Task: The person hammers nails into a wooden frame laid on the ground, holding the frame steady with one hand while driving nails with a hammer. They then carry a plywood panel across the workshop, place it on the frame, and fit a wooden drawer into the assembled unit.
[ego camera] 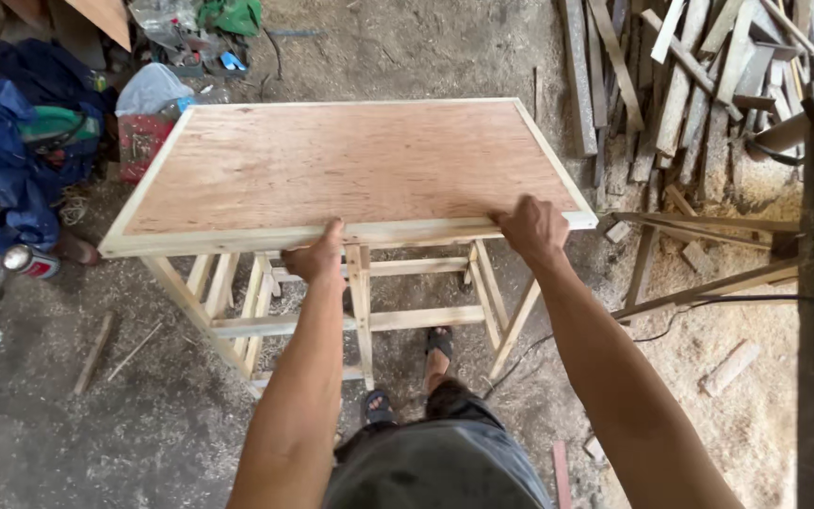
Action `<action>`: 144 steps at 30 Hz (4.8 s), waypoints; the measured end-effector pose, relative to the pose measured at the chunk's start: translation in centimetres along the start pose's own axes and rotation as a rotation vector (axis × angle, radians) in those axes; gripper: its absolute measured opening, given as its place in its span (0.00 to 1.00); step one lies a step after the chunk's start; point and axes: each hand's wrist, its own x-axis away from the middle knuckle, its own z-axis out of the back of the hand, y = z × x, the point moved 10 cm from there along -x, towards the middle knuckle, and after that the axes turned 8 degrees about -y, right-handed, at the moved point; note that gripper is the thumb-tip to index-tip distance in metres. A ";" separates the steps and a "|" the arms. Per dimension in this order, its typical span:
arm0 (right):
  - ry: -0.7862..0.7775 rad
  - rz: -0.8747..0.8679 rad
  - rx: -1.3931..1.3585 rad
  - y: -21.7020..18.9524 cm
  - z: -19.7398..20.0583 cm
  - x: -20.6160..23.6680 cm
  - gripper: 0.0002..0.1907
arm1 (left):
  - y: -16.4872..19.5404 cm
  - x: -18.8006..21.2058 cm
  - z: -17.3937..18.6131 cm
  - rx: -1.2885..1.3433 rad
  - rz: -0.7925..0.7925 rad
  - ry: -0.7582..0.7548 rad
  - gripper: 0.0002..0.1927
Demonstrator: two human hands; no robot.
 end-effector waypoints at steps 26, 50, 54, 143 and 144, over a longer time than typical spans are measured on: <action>0.081 0.106 0.068 1.1 -0.7 2.7 0.31 | -6.5 0.0 1.0 0.144 0.065 -0.244 0.43; -0.088 0.177 0.232 3.1 -5.5 3.3 0.36 | -0.1 9.9 -8.5 -1.436 -0.715 -0.420 0.32; -0.089 0.363 0.247 1.8 -4.8 2.4 0.37 | -1.6 11.6 -12.0 -1.630 -0.658 -0.567 0.35; -0.008 -0.180 -0.329 14.4 5.5 -17.5 0.52 | 27.8 -6.6 -31.9 -1.598 -0.647 -0.367 0.61; 0.007 -0.122 -0.332 13.6 6.7 -18.4 0.51 | 28.7 -6.7 -32.4 -1.600 -0.577 -0.360 0.59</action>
